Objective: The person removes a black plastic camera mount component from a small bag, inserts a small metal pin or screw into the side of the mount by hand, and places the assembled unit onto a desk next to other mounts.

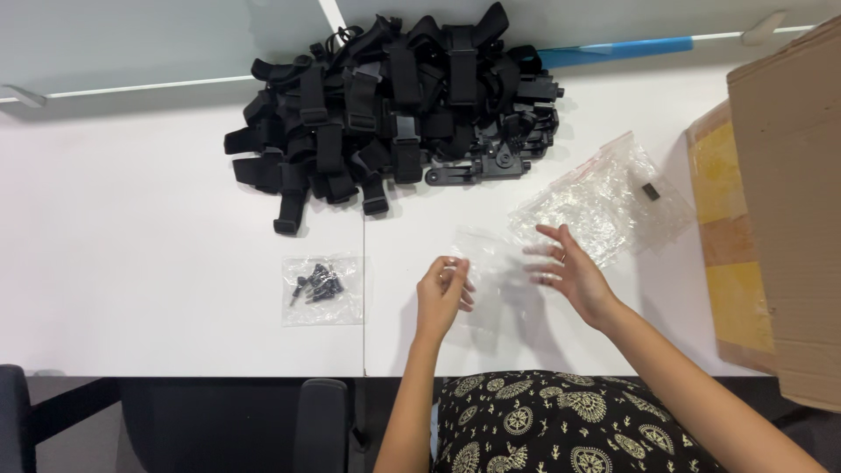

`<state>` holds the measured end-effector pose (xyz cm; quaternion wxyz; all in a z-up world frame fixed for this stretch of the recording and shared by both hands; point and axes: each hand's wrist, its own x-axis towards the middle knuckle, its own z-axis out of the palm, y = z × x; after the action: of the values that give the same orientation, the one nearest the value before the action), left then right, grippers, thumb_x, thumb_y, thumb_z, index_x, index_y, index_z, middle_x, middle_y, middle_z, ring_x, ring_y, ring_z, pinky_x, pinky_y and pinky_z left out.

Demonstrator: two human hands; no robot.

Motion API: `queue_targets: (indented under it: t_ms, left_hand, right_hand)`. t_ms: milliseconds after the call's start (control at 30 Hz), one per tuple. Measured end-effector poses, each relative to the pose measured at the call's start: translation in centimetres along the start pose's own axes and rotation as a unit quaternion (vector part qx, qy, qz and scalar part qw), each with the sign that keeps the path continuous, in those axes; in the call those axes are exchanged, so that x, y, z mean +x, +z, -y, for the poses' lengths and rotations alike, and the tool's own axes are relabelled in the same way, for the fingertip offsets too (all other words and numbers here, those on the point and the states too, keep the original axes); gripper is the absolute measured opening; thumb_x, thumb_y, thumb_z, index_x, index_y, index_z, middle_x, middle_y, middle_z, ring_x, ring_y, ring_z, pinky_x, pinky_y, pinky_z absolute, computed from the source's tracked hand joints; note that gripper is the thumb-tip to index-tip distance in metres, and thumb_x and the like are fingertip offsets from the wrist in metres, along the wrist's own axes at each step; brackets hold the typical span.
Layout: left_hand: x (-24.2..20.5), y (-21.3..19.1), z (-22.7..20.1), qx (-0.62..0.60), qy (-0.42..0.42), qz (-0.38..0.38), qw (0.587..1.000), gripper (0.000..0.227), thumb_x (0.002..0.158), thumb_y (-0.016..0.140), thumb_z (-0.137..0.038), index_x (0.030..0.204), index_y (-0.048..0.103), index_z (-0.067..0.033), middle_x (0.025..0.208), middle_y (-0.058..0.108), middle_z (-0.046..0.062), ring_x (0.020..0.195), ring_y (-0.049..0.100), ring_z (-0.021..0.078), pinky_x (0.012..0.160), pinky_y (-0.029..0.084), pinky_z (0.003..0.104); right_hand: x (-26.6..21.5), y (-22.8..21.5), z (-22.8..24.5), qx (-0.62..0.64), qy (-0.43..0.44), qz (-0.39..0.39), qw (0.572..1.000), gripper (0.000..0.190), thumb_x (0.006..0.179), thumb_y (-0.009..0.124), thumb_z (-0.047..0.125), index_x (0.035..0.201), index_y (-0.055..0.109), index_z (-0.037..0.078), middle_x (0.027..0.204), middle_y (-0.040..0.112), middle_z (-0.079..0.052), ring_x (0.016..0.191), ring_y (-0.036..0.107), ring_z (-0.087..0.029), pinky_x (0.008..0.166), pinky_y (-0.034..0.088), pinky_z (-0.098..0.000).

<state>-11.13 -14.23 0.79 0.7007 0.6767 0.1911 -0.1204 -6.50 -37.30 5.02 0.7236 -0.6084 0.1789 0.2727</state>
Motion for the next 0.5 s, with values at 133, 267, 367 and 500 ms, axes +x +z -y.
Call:
queue_targets:
  t_ms: [133,267,367,500]
  left_hand:
    - [0.0,3.0,0.7,-0.082,-0.017,-0.06,0.995,0.029,0.102,0.054,-0.029,0.114,0.055,-0.0025,0.077,0.071,0.012,0.059,0.071,0.0199,0.049,0.057,0.032]
    - [0.0,6.2,1.4,-0.043,0.018,-0.06,0.997,0.034,0.103,0.057,-0.029,0.123,0.056,-0.0014,0.095,0.076,0.015,0.082,0.077,0.0195,0.069,0.061,0.031]
    - [0.0,8.0,1.8,-0.039,0.029,-0.043,0.998,0.039,0.101,0.056,-0.031,0.13,0.053,-0.0047,0.108,0.076,0.012,0.095,0.074,0.0196,0.078,0.061,0.032]
    - [0.0,9.7,2.1,0.015,0.01,-0.064,0.998,0.041,0.099,0.058,-0.034,0.129,0.057,-0.0057,0.113,0.075,0.012,0.099,0.073,0.0207,0.081,0.06,0.034]
  right_hand:
    - [-0.4,-1.7,-1.4,-0.092,0.073,0.041,0.992,0.072,0.086,0.067,0.014,0.151,0.035,0.019,0.124,0.056,-0.016,0.103,0.07,-0.023,0.092,0.06,-0.0341]
    - [1.0,-4.5,-1.2,-0.168,-0.002,-0.029,0.985,0.066,0.086,0.062,0.004,0.149,0.044,0.015,0.116,0.065,-0.015,0.091,0.068,-0.023,0.082,0.059,-0.0351]
    - [3.1,-7.6,0.1,-0.252,-0.109,-0.068,0.959,0.057,0.091,0.048,0.0,0.147,0.049,0.012,0.109,0.071,-0.015,0.088,0.07,-0.021,0.076,0.057,-0.033]
    - [5.9,-11.2,1.7,-0.356,-0.144,-0.151,0.911,0.052,0.096,0.046,0.001,0.147,0.051,0.011,0.112,0.071,-0.018,0.093,0.07,-0.026,0.084,0.055,-0.0373]
